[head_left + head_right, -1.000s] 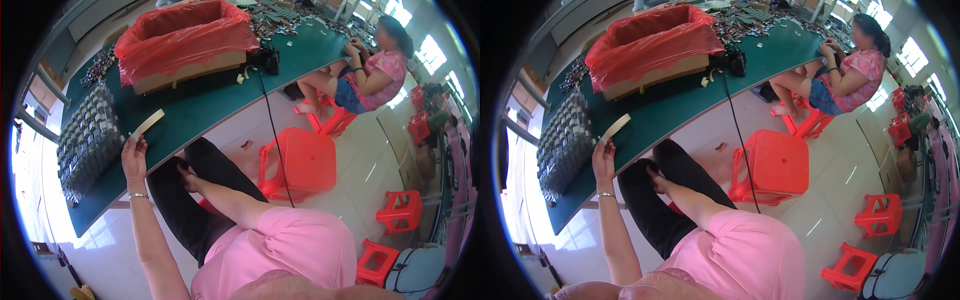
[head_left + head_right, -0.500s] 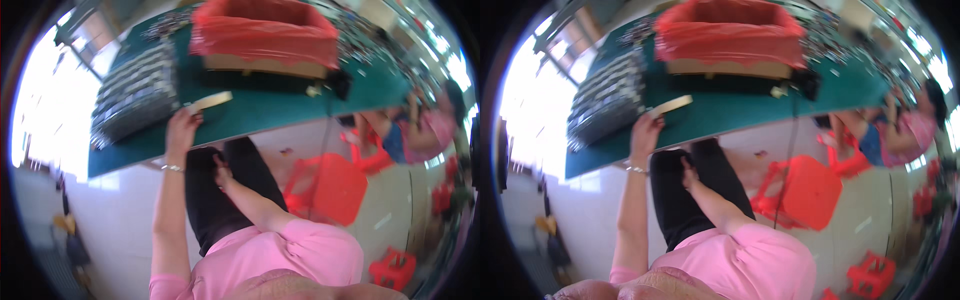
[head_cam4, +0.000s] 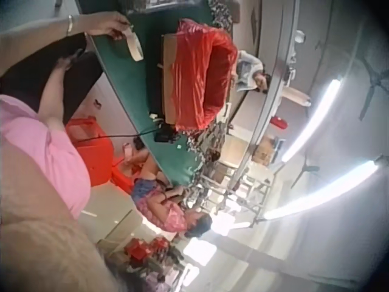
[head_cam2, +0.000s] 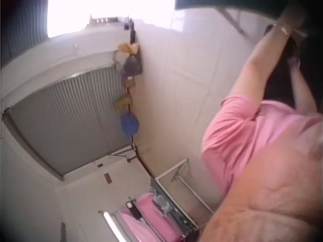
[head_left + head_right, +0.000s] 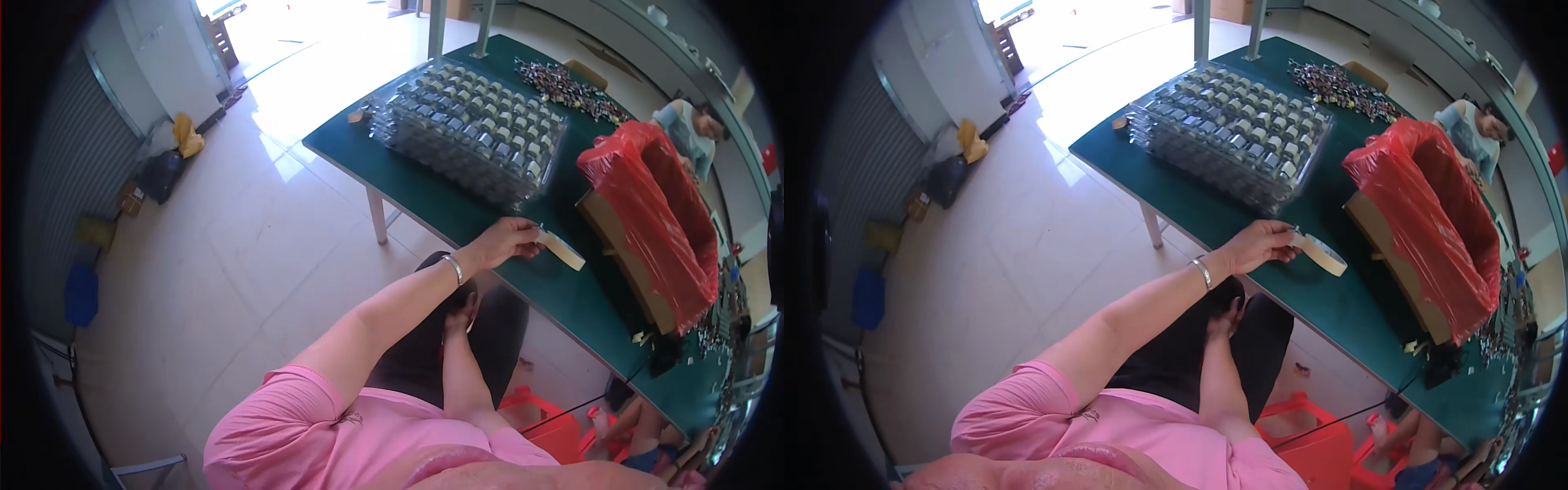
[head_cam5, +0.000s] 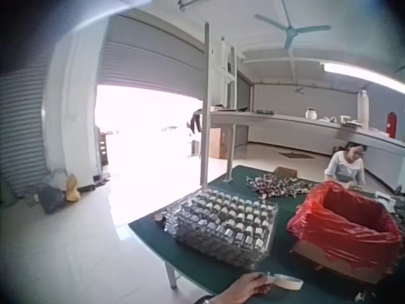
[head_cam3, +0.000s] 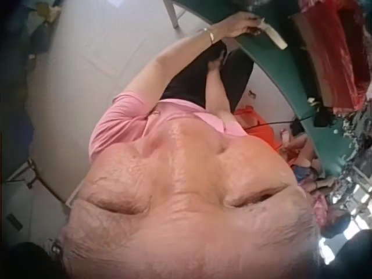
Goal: Taping small electronic components and placing them into a plastic tray.
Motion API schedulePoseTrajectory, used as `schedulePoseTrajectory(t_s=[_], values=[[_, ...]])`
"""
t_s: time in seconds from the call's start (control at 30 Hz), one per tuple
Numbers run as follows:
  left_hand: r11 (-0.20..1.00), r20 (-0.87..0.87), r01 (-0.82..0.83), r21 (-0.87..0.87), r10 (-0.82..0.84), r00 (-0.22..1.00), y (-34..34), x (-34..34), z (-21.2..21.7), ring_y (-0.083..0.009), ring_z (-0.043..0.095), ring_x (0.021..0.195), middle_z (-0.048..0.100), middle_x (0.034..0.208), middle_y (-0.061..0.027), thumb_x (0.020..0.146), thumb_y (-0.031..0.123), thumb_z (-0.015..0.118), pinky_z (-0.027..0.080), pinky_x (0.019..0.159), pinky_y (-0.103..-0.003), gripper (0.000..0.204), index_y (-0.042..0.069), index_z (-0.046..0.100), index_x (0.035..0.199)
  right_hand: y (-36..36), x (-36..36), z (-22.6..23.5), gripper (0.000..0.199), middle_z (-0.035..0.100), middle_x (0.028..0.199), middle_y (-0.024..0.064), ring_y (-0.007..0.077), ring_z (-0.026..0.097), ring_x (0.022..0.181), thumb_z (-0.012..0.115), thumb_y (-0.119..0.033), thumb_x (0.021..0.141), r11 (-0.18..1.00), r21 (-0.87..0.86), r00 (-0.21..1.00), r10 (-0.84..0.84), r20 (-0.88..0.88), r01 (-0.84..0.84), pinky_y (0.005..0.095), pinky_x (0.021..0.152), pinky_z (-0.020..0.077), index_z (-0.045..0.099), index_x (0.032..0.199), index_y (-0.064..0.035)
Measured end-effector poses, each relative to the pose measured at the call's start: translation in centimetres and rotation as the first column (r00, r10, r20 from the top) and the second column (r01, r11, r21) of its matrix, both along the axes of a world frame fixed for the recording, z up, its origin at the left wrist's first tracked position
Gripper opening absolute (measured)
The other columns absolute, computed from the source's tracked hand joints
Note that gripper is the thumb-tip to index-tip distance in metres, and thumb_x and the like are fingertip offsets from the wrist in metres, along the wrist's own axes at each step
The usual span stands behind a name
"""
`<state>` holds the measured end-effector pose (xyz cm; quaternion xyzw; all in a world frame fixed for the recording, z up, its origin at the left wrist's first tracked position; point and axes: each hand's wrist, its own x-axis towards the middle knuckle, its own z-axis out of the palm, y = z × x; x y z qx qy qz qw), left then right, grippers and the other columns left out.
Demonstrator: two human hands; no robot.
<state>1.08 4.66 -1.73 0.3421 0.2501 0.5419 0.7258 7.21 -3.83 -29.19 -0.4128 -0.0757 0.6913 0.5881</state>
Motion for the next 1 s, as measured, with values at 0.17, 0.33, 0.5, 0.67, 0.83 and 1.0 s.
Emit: schedulePoseTrajectory(t_s=[0.17, 0.33, 0.5, 0.67, 0.83, 1.0], values=[[1.000, -0.013, 0.018, 0.017, -0.018, 1.000, -0.1, 0.3, -0.1, -0.0158, 0.064, 0.082, 0.067, 0.099, -0.0124, 0.096, 0.013, 0.056, 0.052, 0.078, -0.028, 0.024, -0.003, 0.056, 0.115, -1.7, -0.4, 5.6, 0.049, 0.063, 0.115, 0.0062, 0.0225, 0.054, 0.113, 0.058, -0.044, 0.093, 0.905, -0.043, 0.903, 0.418, -0.098, -0.423, 0.0397, 0.096, 0.0436, 0.054, 0.127, -0.0094], [0.994, -0.043, -0.046, 0.097, 0.050, 0.998, -1.9, -0.6, 0.6, -0.0146, 0.064, 0.081, 0.067, 0.097, -0.0108, 0.097, 0.011, 0.055, 0.053, 0.077, -0.027, 0.023, -0.004, 0.058, 0.114, -3.8, 2.5, 9.5, 0.034, 0.064, 0.092, 0.0056, 0.0129, 0.062, 0.083, 0.065, -0.028, 0.090, 0.549, -0.087, 0.320, 0.602, 0.732, -0.831, 0.0283, 0.073, 0.0491, 0.057, 0.109, -0.0019], [1.000, 0.058, -0.017, 0.019, 0.015, 0.998, -7.9, -2.4, -0.7, -0.0162, 0.065, 0.084, 0.066, 0.100, -0.0109, 0.096, 0.010, 0.057, 0.054, 0.079, -0.028, 0.024, -0.004, 0.058, 0.115, -9.2, 9.4, 20.9, 0.034, 0.067, 0.091, 0.0092, 0.0149, 0.065, 0.089, 0.070, -0.021, 0.087, 0.083, -0.036, 0.026, 0.644, 0.765, -0.996, 0.0280, 0.079, 0.0507, 0.059, 0.111, 0.0000], [0.990, -0.088, -0.080, -0.116, 0.070, 0.994, -16.6, -6.0, -2.7, -0.0180, 0.065, 0.083, 0.067, 0.100, -0.0128, 0.097, 0.011, 0.053, 0.054, 0.076, -0.029, 0.022, -0.003, 0.059, 0.113, -8.9, 12.6, 31.1, 0.029, 0.068, 0.096, 0.0068, 0.0144, 0.064, 0.094, 0.070, -0.009, 0.085, 0.221, 0.145, 0.260, 0.701, 0.664, -0.965, 0.0290, 0.086, 0.0504, 0.061, 0.110, 0.0001], [0.951, -0.169, -0.149, -0.272, 0.105, 0.980, -21.7, -6.0, -6.9, -0.0168, 0.065, 0.082, 0.067, 0.098, -0.0139, 0.097, 0.009, 0.054, 0.054, 0.076, -0.027, 0.022, -0.003, 0.059, 0.114, -7.6, 10.9, 26.6, 0.035, 0.065, 0.101, 0.0073, 0.0157, 0.064, 0.093, 0.074, -0.008, 0.080, 0.468, 0.277, 0.465, 0.355, 0.811, -0.839, 0.0273, 0.084, 0.0506, 0.060, 0.111, -0.0004], [0.927, -0.196, -0.162, -0.338, 0.099, 0.976, -24.0, -6.8, -8.4, -0.0163, 0.065, 0.082, 0.067, 0.098, -0.0141, 0.097, 0.009, 0.055, 0.054, 0.076, -0.028, 0.022, -0.004, 0.059, 0.114, -7.8, 9.8, 24.8, 0.044, 0.065, 0.103, 0.0100, 0.0236, 0.064, 0.094, 0.078, -0.019, 0.077, 0.465, 0.165, 0.231, 0.090, 0.969, -0.870, 0.0322, 0.081, 0.0513, 0.060, 0.114, -0.0026]])
